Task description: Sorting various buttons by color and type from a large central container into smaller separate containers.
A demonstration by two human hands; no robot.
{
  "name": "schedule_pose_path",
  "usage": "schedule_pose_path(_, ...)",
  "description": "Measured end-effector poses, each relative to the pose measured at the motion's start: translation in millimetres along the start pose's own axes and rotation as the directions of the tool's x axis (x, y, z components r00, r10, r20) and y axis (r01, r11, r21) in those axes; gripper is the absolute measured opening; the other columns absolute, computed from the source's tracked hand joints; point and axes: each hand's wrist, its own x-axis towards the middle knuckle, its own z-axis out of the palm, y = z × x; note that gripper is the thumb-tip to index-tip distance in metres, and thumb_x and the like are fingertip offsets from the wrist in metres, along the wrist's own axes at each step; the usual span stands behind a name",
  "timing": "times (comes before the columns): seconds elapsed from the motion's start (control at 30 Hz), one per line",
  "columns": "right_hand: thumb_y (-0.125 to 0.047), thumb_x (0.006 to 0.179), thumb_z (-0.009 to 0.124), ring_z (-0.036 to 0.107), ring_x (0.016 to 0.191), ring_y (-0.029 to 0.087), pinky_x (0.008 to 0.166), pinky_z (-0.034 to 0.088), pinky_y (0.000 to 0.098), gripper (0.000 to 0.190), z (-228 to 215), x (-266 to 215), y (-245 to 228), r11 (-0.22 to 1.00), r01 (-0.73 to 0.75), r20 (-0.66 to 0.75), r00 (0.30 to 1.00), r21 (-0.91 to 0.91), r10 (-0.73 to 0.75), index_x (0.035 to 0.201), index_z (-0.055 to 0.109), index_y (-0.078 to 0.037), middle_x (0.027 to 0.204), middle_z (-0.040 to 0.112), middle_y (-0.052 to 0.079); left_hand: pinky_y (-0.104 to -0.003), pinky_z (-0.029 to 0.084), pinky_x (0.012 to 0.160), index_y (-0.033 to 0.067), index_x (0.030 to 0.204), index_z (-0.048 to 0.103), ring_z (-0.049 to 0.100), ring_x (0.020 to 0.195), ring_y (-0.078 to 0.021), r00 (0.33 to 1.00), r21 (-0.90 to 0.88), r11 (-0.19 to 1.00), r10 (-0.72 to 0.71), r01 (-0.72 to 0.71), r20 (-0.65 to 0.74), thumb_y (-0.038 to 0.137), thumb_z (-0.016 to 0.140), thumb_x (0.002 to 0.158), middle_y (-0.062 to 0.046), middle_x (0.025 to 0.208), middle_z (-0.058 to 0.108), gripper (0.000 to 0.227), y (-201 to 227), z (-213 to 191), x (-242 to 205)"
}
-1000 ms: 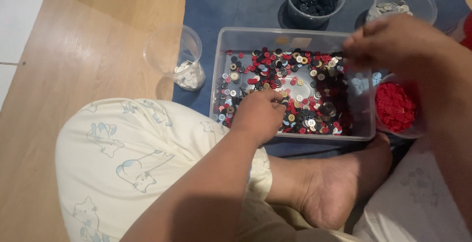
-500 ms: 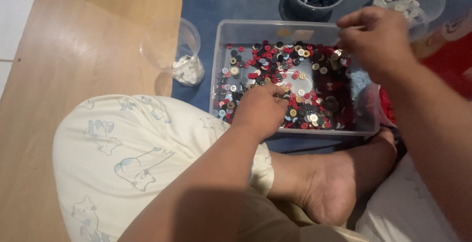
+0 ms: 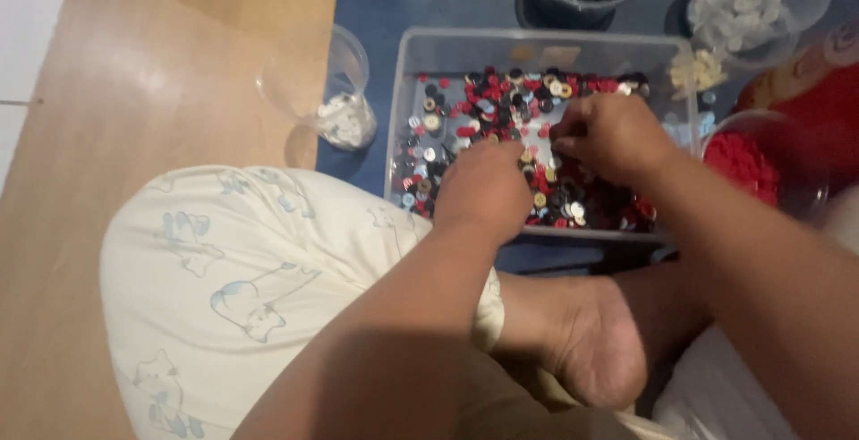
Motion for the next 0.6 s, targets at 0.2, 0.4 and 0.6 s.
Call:
schedule_pose_path(0.2,-0.029,0.077,0.076,0.075,0.095,0.033,0.085,0.058,0.0467,0.016,-40,-23,-18,0.968,0.038,0.155,0.985,0.249,-0.078,0.092,0.082,-0.025,0.085,0.080,0.006,-0.046,0.053,0.092,0.0189,0.103,0.081,0.066,0.112,-0.0363,0.907,0.461,0.837,0.396,-0.294,-0.141,0.014,0.054,0.093,-0.009,0.106,0.072,0.029,-13,31,37)
schedule_pose_path(0.4,-0.049,0.076,0.080,0.075,0.092,0.036,0.082,0.061,0.0487,0.023,-28,-24,-36,0.998,0.050,0.202,0.978,0.048,-0.059,0.093,0.083,-0.034,0.085,0.079,0.005,-0.047,0.043,0.087,0.0194,0.090,0.081,0.061,0.103,-0.0309,0.825,0.683,0.637,0.558,-0.357,-0.088,0.014,0.059,0.091,-0.004,0.095,0.074,0.023,-13,35,47)
schedule_pose_path(0.6,-0.048,0.078,0.077,0.075,0.092,0.035,0.082,0.061,0.0479,0.029,-29,-26,-46,1.000,0.005,0.240,0.971,0.030,-0.012,0.096,0.082,-0.026,0.088,0.079,0.008,-0.049,0.043,0.084,0.0143,0.083,0.082,0.063,0.096,-0.0313,0.736,0.692,0.604,0.659,-0.396,-0.154,0.012,0.062,0.089,-0.007,0.082,0.075,0.020,-21,46,49)
